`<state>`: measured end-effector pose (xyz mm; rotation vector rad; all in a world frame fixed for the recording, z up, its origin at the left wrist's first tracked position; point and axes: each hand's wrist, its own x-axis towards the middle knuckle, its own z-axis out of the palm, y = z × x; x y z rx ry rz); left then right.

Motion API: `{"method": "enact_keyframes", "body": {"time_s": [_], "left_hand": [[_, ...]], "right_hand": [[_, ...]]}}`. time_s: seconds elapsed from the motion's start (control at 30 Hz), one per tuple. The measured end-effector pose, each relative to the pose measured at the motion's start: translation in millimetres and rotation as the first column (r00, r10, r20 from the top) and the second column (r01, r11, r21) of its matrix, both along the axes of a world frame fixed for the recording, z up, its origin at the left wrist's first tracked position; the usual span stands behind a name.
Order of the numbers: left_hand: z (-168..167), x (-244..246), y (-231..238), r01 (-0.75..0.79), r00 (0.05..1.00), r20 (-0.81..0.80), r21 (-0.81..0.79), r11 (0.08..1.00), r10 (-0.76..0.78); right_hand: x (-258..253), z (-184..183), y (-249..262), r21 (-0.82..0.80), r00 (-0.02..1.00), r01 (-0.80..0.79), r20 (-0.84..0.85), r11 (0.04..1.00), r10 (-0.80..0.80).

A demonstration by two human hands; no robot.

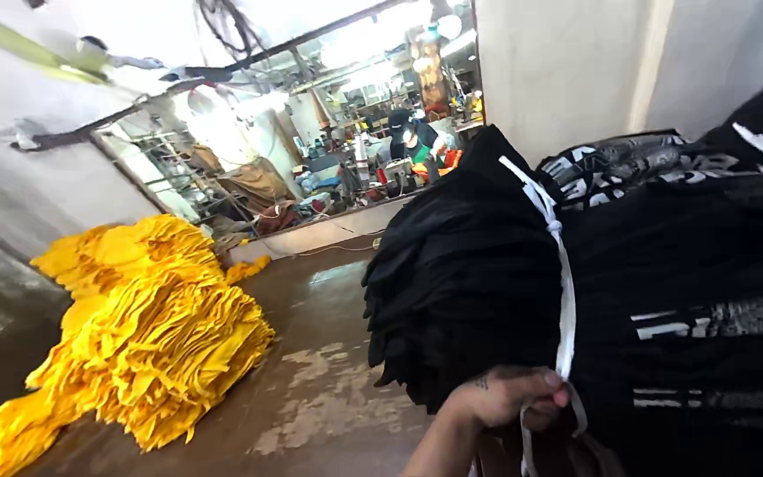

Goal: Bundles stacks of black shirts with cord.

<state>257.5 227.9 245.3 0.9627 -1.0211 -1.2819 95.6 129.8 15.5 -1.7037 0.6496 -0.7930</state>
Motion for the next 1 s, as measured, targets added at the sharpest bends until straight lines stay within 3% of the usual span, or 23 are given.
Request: {"method": "enact_keyframes", "body": {"time_s": [0.07, 0.13, 0.33, 0.5, 0.63, 0.77, 0.83, 0.9, 1.0], "left_hand": [[-1, 3, 0, 0.021, 1.000, -0.017, -0.004, 1.000, -0.021], [-2, 3, 1, 0.031, 0.999, -0.020, 0.003, 1.000, -0.031], [-5, 3, 4, 0.036, 0.999, -0.036, 0.010, 0.999, -0.036], [-8, -7, 5, -0.082, 0.997, -0.007, 0.002, 0.997, 0.082], [-11, -22, 0, -0.280, 0.952, 0.118, -0.023, 0.960, 0.281], [-12, -11, 2, -0.211, 0.964, 0.167, 0.012, 0.977, 0.206], [-9, -8, -1, -0.167, 0.972, 0.164, -0.010, 0.986, 0.167], [-1, -7, -4, -0.167, 0.965, 0.201, -0.023, 0.986, 0.168], [16, 0, -1, -0.162, 0.962, 0.222, -0.006, 0.987, 0.159]], "right_hand": [[7, 29, 6, 0.067, 0.993, -0.029, -0.109, 0.997, 0.036], [14, 31, 6, 0.072, 0.987, -0.028, -0.157, 0.997, 0.039], [23, -31, 0, 0.073, 0.999, 0.000, -0.041, 0.997, 0.003], [22, -39, 1, 0.049, 0.998, 0.018, -0.069, 0.999, -0.015], [17, -33, -12, 0.133, 0.990, -0.122, -0.059, 0.984, 0.131], [15, -21, -9, 0.204, 0.997, -0.071, -0.011, 0.976, 0.075], [4, -6, 2, 0.255, 0.997, -0.021, -0.071, 0.967, 0.041], [-18, 13, 16, 0.293, 0.979, -0.005, -0.192, 0.956, 0.064], [-72, 32, 49, 0.277, 0.980, -0.014, -0.188, 0.961, 0.068]]}}
